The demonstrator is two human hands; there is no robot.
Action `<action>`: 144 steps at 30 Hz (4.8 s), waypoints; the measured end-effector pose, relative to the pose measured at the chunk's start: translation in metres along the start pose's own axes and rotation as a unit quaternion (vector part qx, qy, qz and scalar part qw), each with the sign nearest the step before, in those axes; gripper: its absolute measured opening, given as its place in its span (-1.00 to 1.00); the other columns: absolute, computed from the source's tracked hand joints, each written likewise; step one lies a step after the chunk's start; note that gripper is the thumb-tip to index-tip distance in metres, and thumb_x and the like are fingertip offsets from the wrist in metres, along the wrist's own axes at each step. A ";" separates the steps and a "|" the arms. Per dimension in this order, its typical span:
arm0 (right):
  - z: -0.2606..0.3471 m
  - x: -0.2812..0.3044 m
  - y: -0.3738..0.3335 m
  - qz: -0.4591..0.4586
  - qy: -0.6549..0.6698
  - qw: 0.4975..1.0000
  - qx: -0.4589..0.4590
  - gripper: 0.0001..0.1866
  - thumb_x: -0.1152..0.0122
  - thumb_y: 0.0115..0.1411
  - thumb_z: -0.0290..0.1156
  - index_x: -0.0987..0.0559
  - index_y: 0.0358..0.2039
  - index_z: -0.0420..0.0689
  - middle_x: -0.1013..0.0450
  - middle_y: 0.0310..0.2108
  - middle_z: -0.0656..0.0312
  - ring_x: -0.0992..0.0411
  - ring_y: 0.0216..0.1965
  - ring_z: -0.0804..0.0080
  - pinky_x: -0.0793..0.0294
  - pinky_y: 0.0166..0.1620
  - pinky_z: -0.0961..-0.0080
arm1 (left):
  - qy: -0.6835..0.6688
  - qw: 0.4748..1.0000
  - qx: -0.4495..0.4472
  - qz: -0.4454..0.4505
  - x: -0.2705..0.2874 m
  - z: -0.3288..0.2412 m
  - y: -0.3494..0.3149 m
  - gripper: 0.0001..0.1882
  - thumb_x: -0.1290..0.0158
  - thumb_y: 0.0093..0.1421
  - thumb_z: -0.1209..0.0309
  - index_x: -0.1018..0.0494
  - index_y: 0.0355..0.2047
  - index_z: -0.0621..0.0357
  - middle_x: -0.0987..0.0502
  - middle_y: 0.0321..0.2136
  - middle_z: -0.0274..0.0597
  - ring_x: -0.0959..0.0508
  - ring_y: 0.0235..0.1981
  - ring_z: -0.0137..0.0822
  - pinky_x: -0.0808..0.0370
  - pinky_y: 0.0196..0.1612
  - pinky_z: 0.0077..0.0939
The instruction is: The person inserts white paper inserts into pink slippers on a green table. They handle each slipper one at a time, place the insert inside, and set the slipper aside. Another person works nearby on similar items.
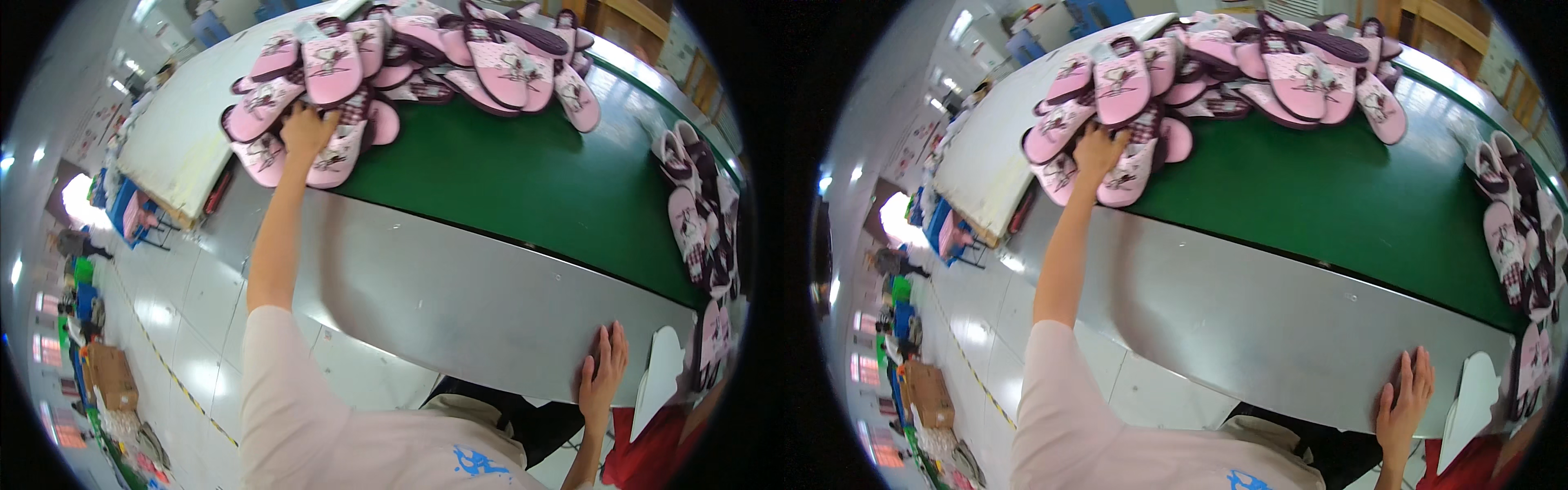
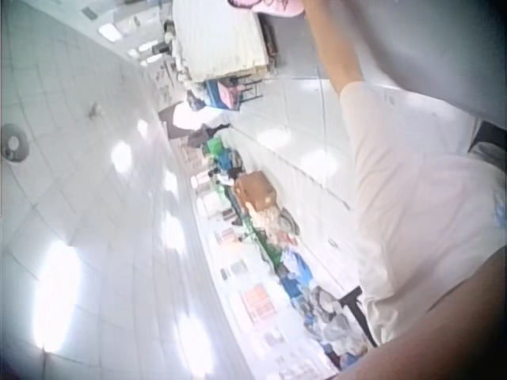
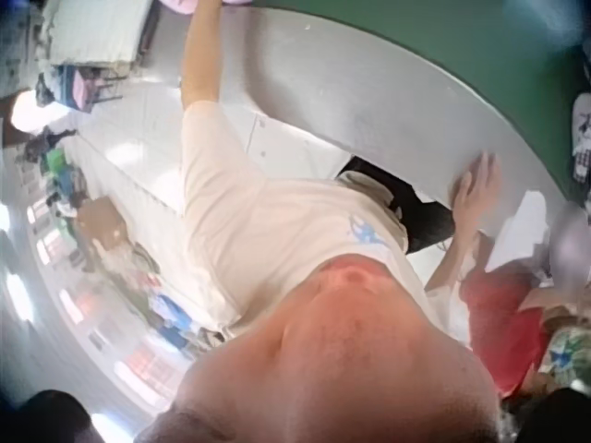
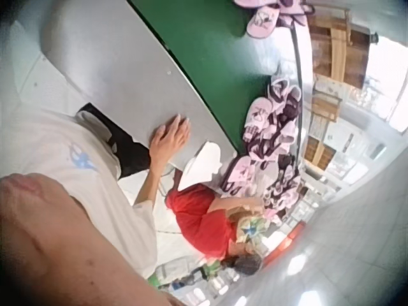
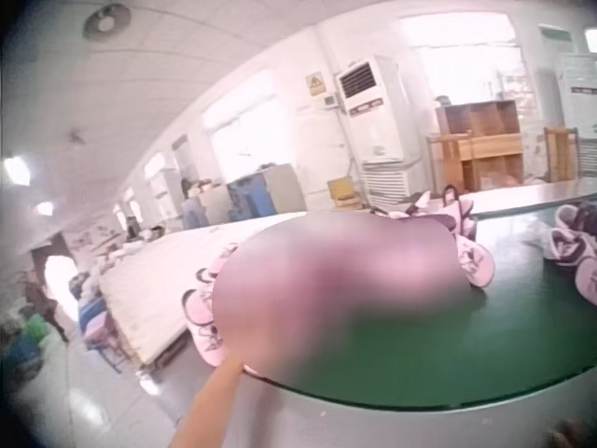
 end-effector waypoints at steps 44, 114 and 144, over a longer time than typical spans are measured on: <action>-0.093 0.024 -0.070 -0.510 0.684 0.510 -0.105 -0.29 0.04 0.52 -0.21 -0.06 0.56 -0.20 -0.17 0.46 0.07 -0.27 0.40 0.23 -0.17 0.46 0.26 | -0.298 0.579 -0.713 0.262 0.156 -0.537 -0.350 -0.80 -0.10 0.17 0.28 -0.49 -0.24 0.07 -0.56 -0.39 -0.07 -0.60 -0.25 0.02 -0.52 -0.16 0.00; -0.226 0.074 0.009 -0.395 -0.132 0.906 -0.075 -0.80 -0.37 0.22 -0.22 -0.70 -0.37 -0.09 -0.55 -0.27 0.20 -0.50 -0.14 0.14 -0.42 -0.05 0.18 | -0.461 0.813 -0.336 0.115 0.151 -0.429 -0.454 -0.15 -0.11 0.11 0.36 -0.19 0.45 0.19 -0.16 0.44 0.19 -0.13 0.47 0.21 0.11 0.46 0.41; 0.007 0.091 -0.096 -0.310 0.264 0.899 -0.162 -0.75 -0.28 0.32 -0.52 -0.69 0.00 -0.21 -0.58 -0.11 0.07 -0.57 -0.22 0.26 -0.55 -0.17 0.50 | -0.703 0.537 -0.112 0.452 0.186 -0.388 -0.443 -0.73 -0.30 0.33 0.32 -0.64 -0.19 0.34 -0.68 -0.42 -0.30 -0.58 -0.42 -0.50 -0.51 -0.34 -0.53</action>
Point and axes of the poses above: each hand's wrist, its own y-axis towards the middle knuckle, its own x-axis out of the back of the hand, z = x × y, the point moved 6 cm from there along y, towards the middle knuckle
